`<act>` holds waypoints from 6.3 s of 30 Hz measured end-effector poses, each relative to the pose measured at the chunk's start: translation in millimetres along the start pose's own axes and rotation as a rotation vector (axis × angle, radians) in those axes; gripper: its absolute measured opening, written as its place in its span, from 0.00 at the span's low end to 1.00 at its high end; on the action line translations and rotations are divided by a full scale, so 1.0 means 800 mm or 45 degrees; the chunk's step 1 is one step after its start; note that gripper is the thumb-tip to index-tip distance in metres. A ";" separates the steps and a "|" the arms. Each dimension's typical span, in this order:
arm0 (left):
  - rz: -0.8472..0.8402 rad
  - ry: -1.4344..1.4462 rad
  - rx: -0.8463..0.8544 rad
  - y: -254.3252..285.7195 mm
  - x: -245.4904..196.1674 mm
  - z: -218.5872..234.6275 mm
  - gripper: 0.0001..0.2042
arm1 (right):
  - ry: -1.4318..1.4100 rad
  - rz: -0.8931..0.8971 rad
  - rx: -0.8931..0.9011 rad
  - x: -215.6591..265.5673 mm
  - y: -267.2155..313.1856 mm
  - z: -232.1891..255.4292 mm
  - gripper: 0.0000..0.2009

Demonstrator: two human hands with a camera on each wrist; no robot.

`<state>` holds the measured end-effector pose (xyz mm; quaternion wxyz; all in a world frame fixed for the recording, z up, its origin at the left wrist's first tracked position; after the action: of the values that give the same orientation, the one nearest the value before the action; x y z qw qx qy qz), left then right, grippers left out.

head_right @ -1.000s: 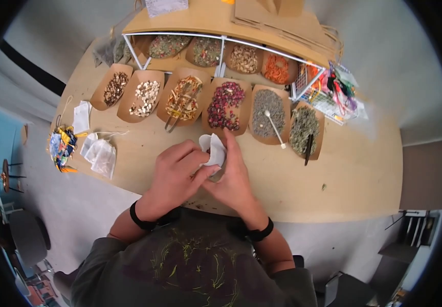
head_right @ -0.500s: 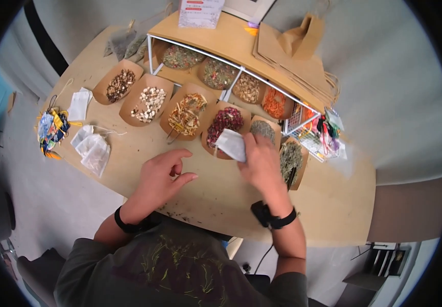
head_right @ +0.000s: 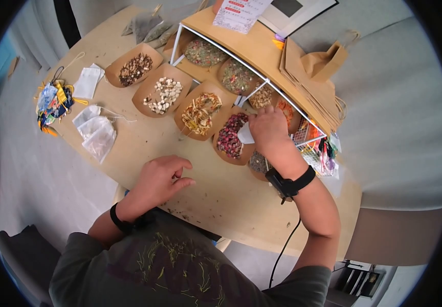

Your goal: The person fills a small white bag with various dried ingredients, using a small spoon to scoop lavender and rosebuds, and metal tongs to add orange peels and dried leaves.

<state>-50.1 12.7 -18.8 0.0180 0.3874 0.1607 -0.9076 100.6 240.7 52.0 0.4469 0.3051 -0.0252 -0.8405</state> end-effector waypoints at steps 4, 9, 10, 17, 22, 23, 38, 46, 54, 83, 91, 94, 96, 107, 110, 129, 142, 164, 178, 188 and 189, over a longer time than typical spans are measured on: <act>-0.021 -0.009 0.022 -0.001 -0.003 0.000 0.15 | -0.053 -0.029 0.023 -0.010 0.018 0.024 0.19; -0.031 -0.012 0.069 0.003 -0.003 -0.008 0.13 | -0.354 -0.185 -0.045 -0.014 0.026 -0.024 0.24; -0.040 -0.005 0.096 0.002 -0.003 -0.011 0.13 | -0.449 -0.196 0.036 -0.016 0.024 -0.044 0.29; 0.029 0.297 0.209 -0.010 -0.008 -0.025 0.22 | -1.173 -0.395 -0.558 0.016 0.105 -0.023 0.40; 0.241 0.752 0.212 -0.019 -0.007 -0.051 0.28 | -1.998 -0.357 -0.727 0.127 0.107 -0.048 0.55; 0.296 0.908 0.240 -0.020 -0.005 -0.054 0.29 | -1.981 -0.288 -0.725 0.146 0.109 -0.053 0.58; 0.530 -0.390 -0.250 -0.107 0.293 0.316 0.23 | -2.381 -0.274 -0.411 0.179 0.192 -0.148 0.43; 0.245 -0.761 -0.230 -0.087 0.253 0.273 0.22 | -2.296 -0.217 -0.481 0.171 0.221 -0.127 0.37; -0.073 -0.966 0.187 -0.020 0.183 0.173 0.13 | -2.140 -0.200 -0.480 0.155 0.224 -0.124 0.29; -0.505 -0.008 0.116 -0.026 -0.085 0.011 0.11 | -2.208 0.168 -1.099 0.134 0.177 -0.011 0.11; -0.405 0.038 0.339 -0.033 -0.087 -0.005 0.07 | -2.218 0.152 -0.956 0.136 0.186 -0.015 0.13; -0.436 0.019 0.326 -0.034 -0.086 -0.007 0.06 | -2.086 0.188 -0.888 0.141 0.183 -0.024 0.13; -0.486 -0.021 0.321 -0.033 -0.087 -0.006 0.06 | -2.058 0.194 -0.954 0.136 0.185 -0.032 0.14; -0.416 -0.056 0.570 -0.023 -0.071 -0.018 0.09 | -1.874 0.266 -0.894 0.140 0.188 -0.041 0.15; -0.485 -0.105 0.657 -0.016 -0.074 -0.031 0.09 | -1.785 0.289 -0.932 0.137 0.188 -0.031 0.12; -0.604 -0.243 0.248 -0.038 -0.110 0.002 0.08 | -2.099 -0.025 -0.968 0.150 0.186 -0.066 0.44; -0.594 -0.320 0.206 -0.064 -0.142 -0.012 0.11 | -2.586 -0.356 -1.129 0.164 0.136 -0.097 0.40; 0.233 -0.817 0.395 -0.189 0.080 -0.051 0.18 | -1.956 -0.537 -0.987 0.056 0.166 -0.085 0.26; 0.252 -0.523 -0.137 -0.189 0.105 0.008 0.10 | -0.813 -0.110 -0.493 0.004 0.000 0.038 0.28; 0.311 -0.405 -0.297 -0.192 0.122 0.029 0.10 | -0.012 0.133 0.074 0.076 -0.157 0.042 0.22; 0.328 -0.406 -0.301 -0.192 0.124 0.030 0.10 | -0.008 0.149 0.074 0.078 -0.158 0.048 0.22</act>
<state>-160.2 159.6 -30.6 0.2039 0.2517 0.2103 -0.9224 -39.0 260.1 13.0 0.4862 0.3134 -0.0689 -0.8128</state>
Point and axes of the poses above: each hand's wrist, its own y-axis away from the middle knuckle, its own z-axis out of the back of the hand, x = y × z, the point moved 6 cm from there along -y, towards the middle knuckle, and after that the axes turned 12 degrees about -y, right-handed, at the moved point
